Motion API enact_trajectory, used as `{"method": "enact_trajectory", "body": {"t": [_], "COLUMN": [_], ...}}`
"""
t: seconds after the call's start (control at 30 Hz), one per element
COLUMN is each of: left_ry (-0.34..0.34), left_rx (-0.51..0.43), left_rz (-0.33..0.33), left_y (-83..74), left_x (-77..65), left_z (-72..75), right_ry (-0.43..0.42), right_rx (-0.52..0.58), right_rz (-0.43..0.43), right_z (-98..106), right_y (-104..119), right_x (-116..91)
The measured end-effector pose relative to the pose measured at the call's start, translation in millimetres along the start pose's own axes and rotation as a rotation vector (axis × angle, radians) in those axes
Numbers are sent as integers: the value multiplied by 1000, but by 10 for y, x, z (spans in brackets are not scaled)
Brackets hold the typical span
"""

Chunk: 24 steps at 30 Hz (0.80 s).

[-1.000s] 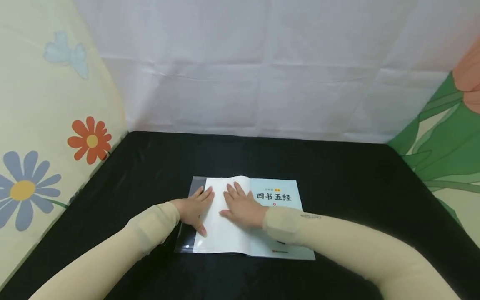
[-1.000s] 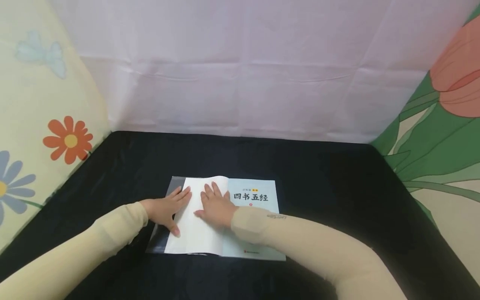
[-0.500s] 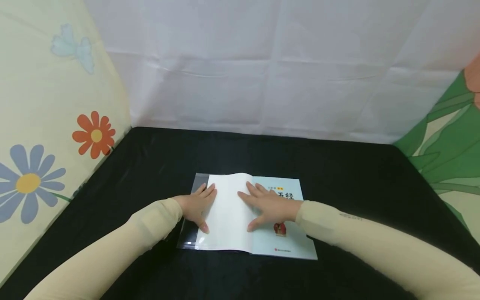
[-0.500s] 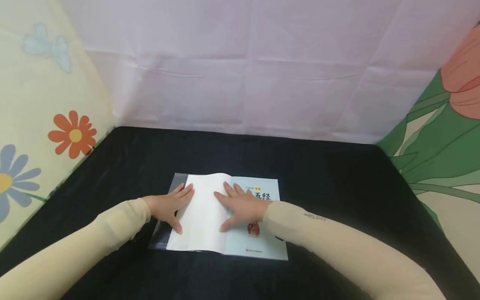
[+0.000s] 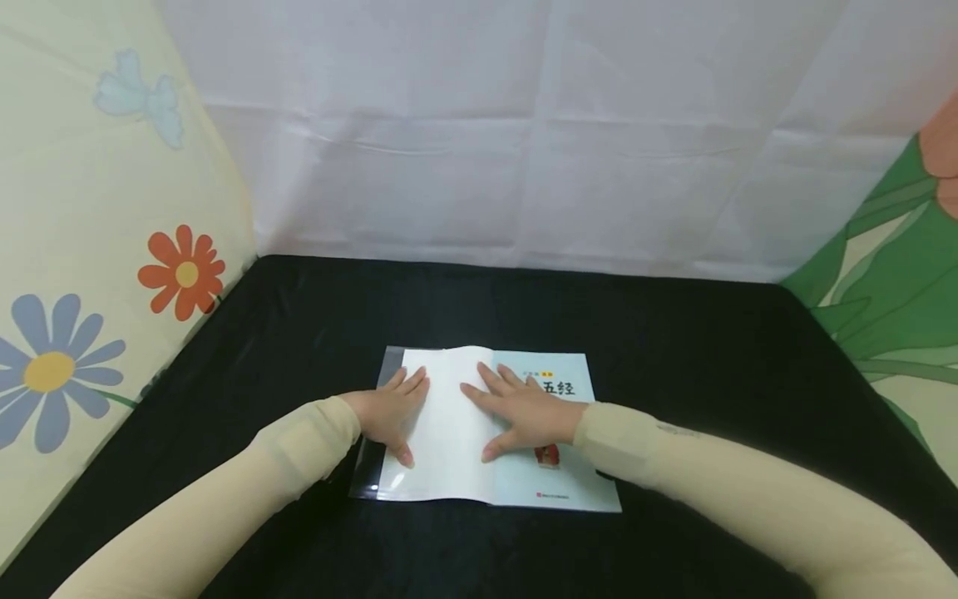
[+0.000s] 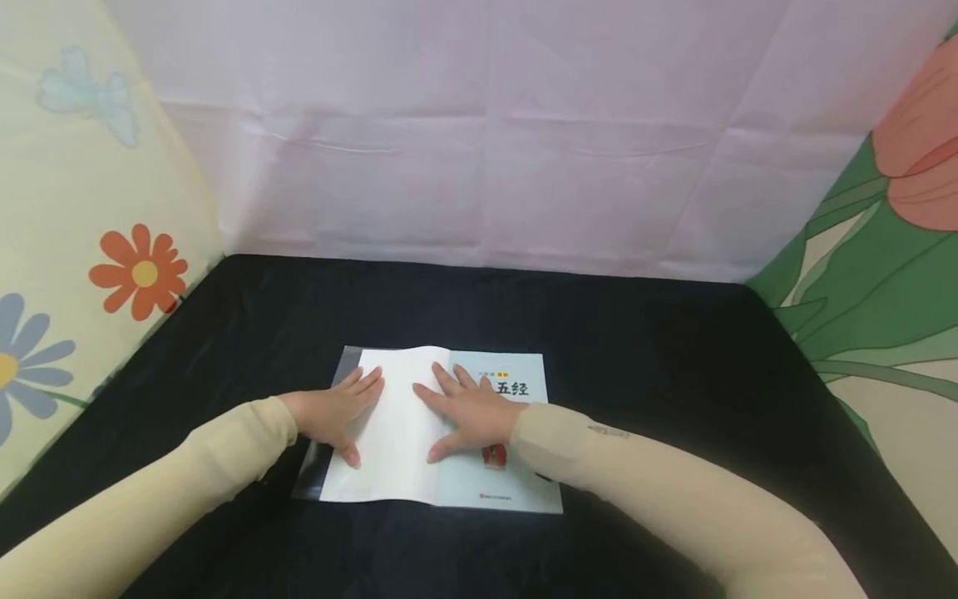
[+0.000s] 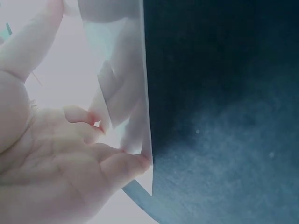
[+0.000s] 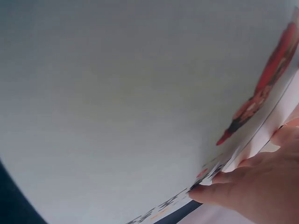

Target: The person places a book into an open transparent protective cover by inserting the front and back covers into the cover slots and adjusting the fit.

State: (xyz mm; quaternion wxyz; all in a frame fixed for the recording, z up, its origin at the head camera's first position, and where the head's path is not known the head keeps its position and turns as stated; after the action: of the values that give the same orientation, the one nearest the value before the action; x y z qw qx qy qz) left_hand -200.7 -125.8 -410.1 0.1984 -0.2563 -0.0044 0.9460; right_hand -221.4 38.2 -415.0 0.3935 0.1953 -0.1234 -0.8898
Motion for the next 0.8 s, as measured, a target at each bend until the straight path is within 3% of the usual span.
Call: {"method": "enact_trajectory", "body": {"t": [0.8], "left_ry": [-13], "left_rx": [-13], "left_rz": [18], "left_y": [1], "left_x": [2], "left_z": [-7], "right_ry": [38], "right_rx": [8], "right_rz": [-40], "right_z": [38], "right_y": [37], "right_x": [40]}}
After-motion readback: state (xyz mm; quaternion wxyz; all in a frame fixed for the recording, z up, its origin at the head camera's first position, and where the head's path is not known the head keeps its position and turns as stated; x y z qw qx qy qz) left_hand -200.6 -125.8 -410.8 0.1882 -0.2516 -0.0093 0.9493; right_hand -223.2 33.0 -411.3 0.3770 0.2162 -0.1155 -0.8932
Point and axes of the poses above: each hand's wrist, its own x-axis towards the middle knuckle, its own z-axis out of the back of the hand, y = z × x, the point moved 6 cm from there along x, towards the middle knuckle, and after that the axes turned 3 degrees about -y, right-handed, at the moved point
